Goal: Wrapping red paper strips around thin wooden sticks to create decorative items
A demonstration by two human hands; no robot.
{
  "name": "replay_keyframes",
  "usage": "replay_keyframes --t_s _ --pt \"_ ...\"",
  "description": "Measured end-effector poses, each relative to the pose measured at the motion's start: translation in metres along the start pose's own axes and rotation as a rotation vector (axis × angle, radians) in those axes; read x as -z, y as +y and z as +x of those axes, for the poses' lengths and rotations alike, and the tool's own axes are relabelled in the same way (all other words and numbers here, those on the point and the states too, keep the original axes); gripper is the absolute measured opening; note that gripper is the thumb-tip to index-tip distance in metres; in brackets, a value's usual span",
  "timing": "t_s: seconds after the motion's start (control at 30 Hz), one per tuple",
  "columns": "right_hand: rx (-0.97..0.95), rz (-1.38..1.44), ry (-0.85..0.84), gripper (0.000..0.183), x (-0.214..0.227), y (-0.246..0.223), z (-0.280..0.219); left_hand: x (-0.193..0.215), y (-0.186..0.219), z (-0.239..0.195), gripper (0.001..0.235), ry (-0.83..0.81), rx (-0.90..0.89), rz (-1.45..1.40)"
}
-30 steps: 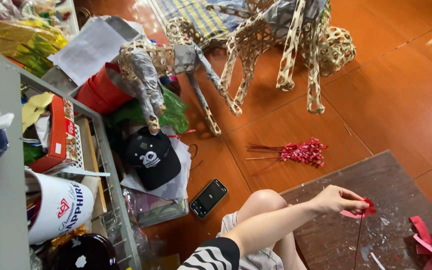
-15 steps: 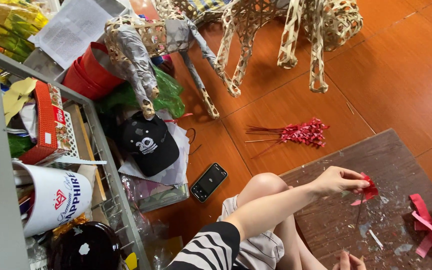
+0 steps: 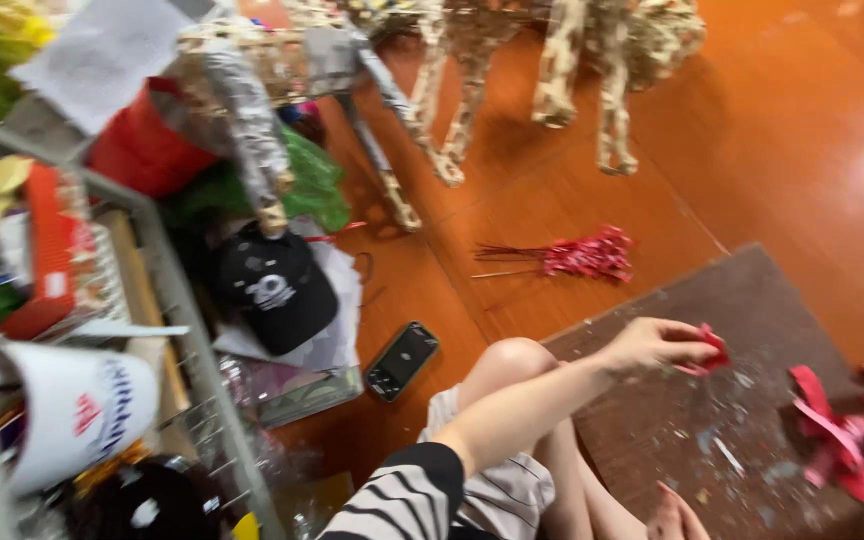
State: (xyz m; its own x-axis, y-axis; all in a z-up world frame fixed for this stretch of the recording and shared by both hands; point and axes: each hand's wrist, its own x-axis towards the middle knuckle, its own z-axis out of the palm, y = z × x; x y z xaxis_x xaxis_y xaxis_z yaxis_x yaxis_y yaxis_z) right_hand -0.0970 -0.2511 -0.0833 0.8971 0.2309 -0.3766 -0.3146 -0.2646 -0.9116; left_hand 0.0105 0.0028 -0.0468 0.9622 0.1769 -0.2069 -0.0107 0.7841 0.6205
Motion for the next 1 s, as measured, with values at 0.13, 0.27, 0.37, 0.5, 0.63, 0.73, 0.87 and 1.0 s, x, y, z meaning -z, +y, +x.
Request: replay_keyframes --t_s 0.13,0.27,0.37,0.5,0.63,0.73,0.87,1.0 --pt "-0.207 -0.227 0.287 0.022 -0.011 -0.03 0.004 -0.009 0.017 -0.004 0.028 0.013 0.041 0.023" --pt "-0.059 -0.064 0.141 0.021 -0.005 -0.017 0.009 -0.006 0.007 0.0 0.028 0.03 0.076 0.074" --pt "-0.054 0.01 0.116 0.019 -0.013 -0.03 0.003 0.007 -0.007 0.009 0.021 0.052 0.069 0.106" --pt "-0.098 0.107 0.051 0.021 -0.018 -0.035 0.003 0.005 0.004 0.004 0.024 0.081 0.137 0.065" --pt "-0.081 0.14 0.025 0.035 -0.017 -0.035 0.008 0.008 -0.004 0.009 0.02 0.086 0.125 0.065" --pt "0.116 0.061 0.052 0.022 -0.013 -0.013 0.018 0.013 -0.015 0.012 0.028 0.126 0.033 0.03" --pt "0.134 0.041 0.054 0.018 -0.012 -0.009 0.018 0.019 -0.025 0.014 0.029 0.138 0.011 0.078" --pt "0.154 0.098 0.056 0.016 -0.012 -0.005 0.019 0.021 -0.026 0.015 0.023 0.152 -0.005 0.123"
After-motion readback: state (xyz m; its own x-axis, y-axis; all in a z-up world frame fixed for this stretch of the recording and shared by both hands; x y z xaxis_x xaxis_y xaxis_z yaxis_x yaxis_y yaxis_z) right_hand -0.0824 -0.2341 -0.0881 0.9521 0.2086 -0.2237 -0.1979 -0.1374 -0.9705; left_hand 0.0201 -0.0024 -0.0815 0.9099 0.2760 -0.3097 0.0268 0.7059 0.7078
